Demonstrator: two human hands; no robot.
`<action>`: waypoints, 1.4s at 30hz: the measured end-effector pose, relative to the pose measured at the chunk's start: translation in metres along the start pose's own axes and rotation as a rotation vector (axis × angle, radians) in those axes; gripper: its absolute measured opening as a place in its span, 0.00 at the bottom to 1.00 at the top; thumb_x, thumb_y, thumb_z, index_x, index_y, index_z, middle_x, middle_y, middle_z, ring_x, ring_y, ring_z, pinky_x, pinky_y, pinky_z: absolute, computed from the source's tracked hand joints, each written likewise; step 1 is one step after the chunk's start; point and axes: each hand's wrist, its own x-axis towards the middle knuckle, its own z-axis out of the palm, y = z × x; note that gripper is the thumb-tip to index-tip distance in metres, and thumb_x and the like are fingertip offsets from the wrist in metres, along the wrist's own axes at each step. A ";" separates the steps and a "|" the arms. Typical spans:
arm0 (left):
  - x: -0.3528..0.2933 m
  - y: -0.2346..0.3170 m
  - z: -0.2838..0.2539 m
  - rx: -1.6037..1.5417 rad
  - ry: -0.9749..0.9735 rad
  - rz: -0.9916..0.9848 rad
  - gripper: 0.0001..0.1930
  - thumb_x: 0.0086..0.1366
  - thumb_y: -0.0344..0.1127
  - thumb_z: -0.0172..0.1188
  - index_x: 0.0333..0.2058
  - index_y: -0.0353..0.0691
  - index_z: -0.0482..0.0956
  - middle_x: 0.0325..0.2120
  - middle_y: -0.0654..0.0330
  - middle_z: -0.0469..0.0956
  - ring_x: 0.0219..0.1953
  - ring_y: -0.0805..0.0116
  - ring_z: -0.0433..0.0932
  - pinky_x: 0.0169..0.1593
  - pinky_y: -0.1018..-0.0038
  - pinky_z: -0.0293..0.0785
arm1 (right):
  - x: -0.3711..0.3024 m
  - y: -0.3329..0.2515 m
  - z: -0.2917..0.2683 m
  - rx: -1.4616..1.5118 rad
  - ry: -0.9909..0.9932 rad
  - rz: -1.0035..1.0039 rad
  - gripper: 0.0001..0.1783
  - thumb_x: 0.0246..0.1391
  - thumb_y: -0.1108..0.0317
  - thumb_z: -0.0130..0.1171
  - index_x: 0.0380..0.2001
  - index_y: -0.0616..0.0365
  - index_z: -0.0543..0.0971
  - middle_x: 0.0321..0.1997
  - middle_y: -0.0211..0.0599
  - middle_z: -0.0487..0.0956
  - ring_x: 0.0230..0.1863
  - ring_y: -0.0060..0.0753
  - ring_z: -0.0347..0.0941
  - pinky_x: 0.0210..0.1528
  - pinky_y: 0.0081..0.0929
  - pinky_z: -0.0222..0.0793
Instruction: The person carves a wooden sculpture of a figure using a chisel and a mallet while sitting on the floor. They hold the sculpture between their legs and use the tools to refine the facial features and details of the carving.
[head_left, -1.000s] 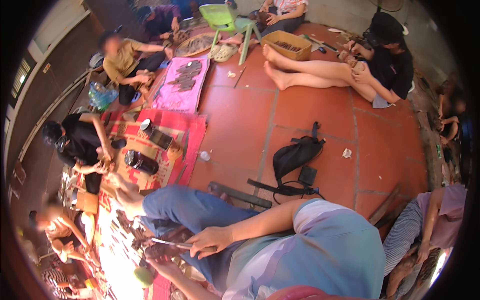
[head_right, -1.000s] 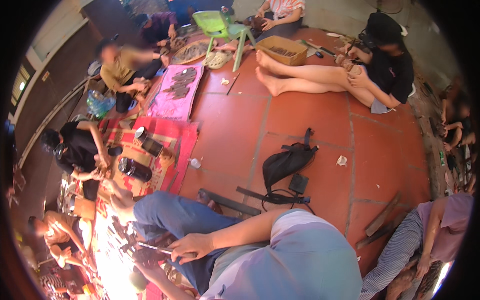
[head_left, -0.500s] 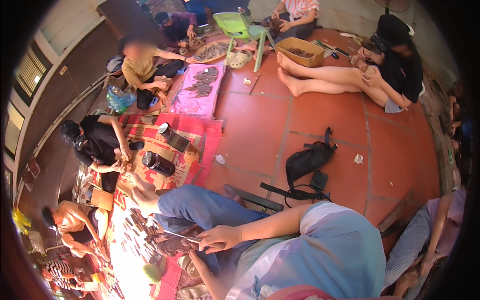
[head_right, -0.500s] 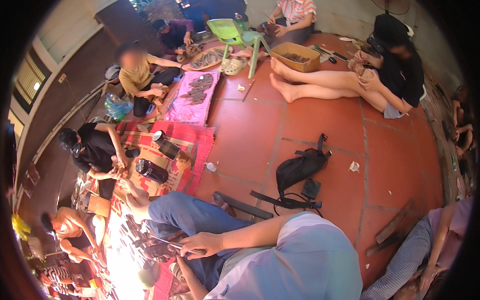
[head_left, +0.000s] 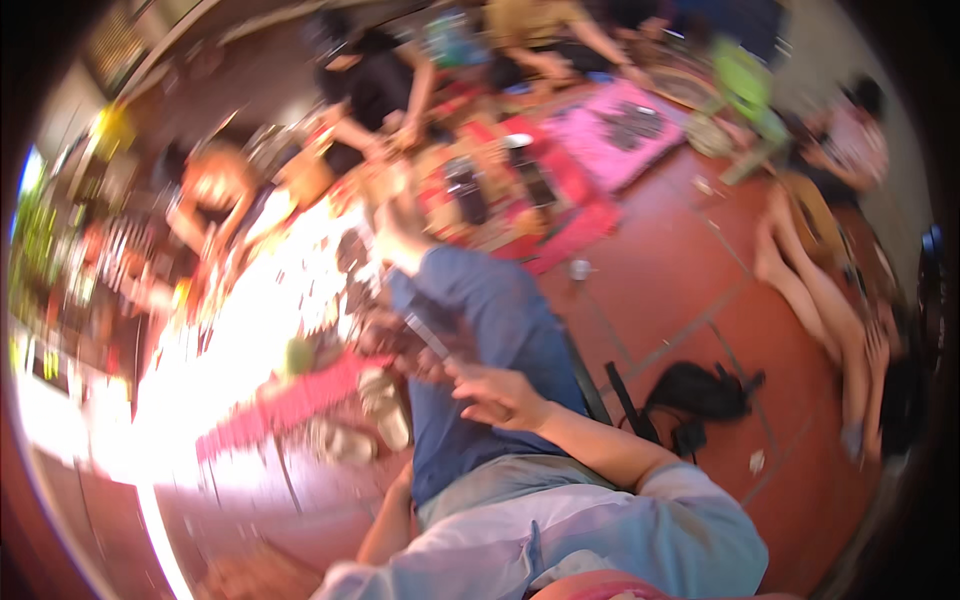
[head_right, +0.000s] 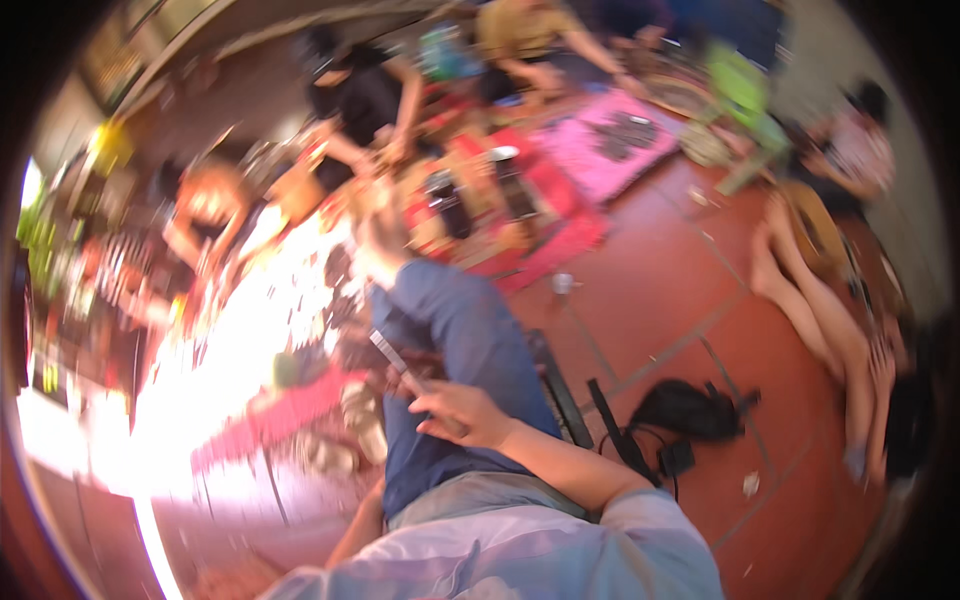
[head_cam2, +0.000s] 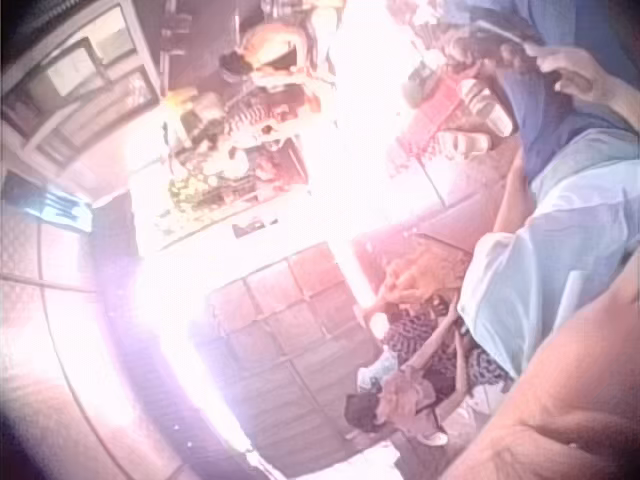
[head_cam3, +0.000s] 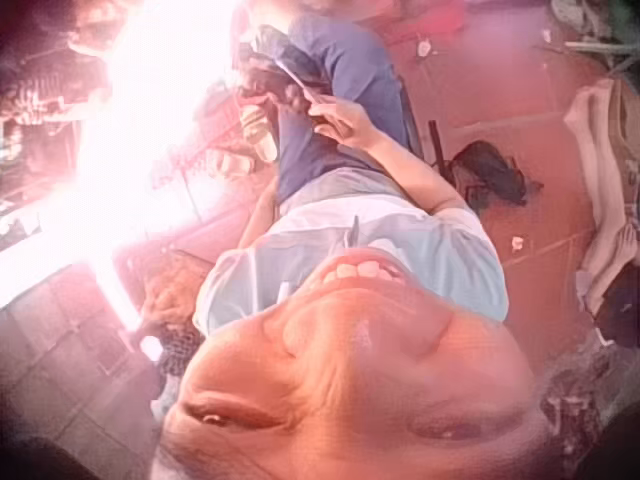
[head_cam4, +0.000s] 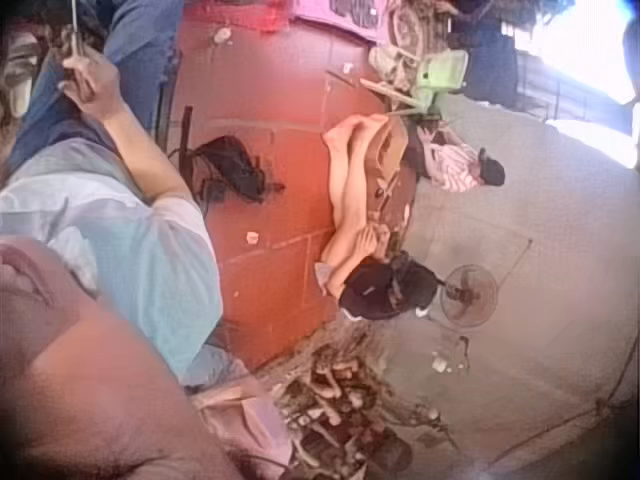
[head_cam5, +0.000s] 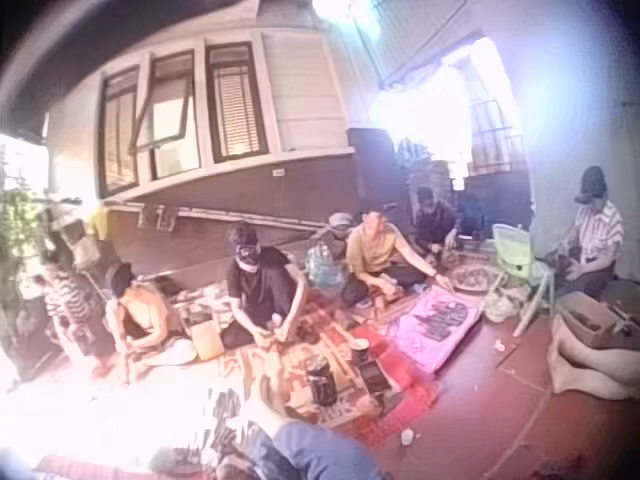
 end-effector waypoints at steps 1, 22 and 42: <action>-0.008 -0.010 0.002 -0.011 -0.026 -0.048 0.36 0.66 0.61 0.40 0.61 0.37 0.57 0.61 0.55 0.57 0.58 0.65 0.64 0.57 0.70 0.61 | 0.002 0.001 0.001 0.027 0.019 -0.013 0.18 0.53 0.58 0.60 0.44 0.55 0.73 0.49 0.48 0.74 0.44 0.42 0.75 0.43 0.30 0.71; -0.087 0.172 0.037 -0.519 0.704 1.651 0.11 0.59 0.30 0.62 0.36 0.40 0.68 0.33 0.61 0.71 0.37 0.69 0.71 0.46 0.71 0.67 | 0.013 0.012 0.015 0.076 0.161 0.083 0.11 0.54 0.67 0.60 0.37 0.58 0.71 0.51 0.51 0.71 0.43 0.35 0.76 0.47 0.28 0.71; -0.206 0.183 0.152 0.615 -0.525 2.332 0.11 0.64 0.42 0.54 0.29 0.41 0.71 0.29 0.58 0.72 0.32 0.63 0.72 0.41 0.66 0.70 | -0.018 0.039 0.015 0.097 0.145 0.112 0.12 0.54 0.65 0.60 0.39 0.57 0.72 0.50 0.51 0.72 0.41 0.37 0.77 0.45 0.27 0.73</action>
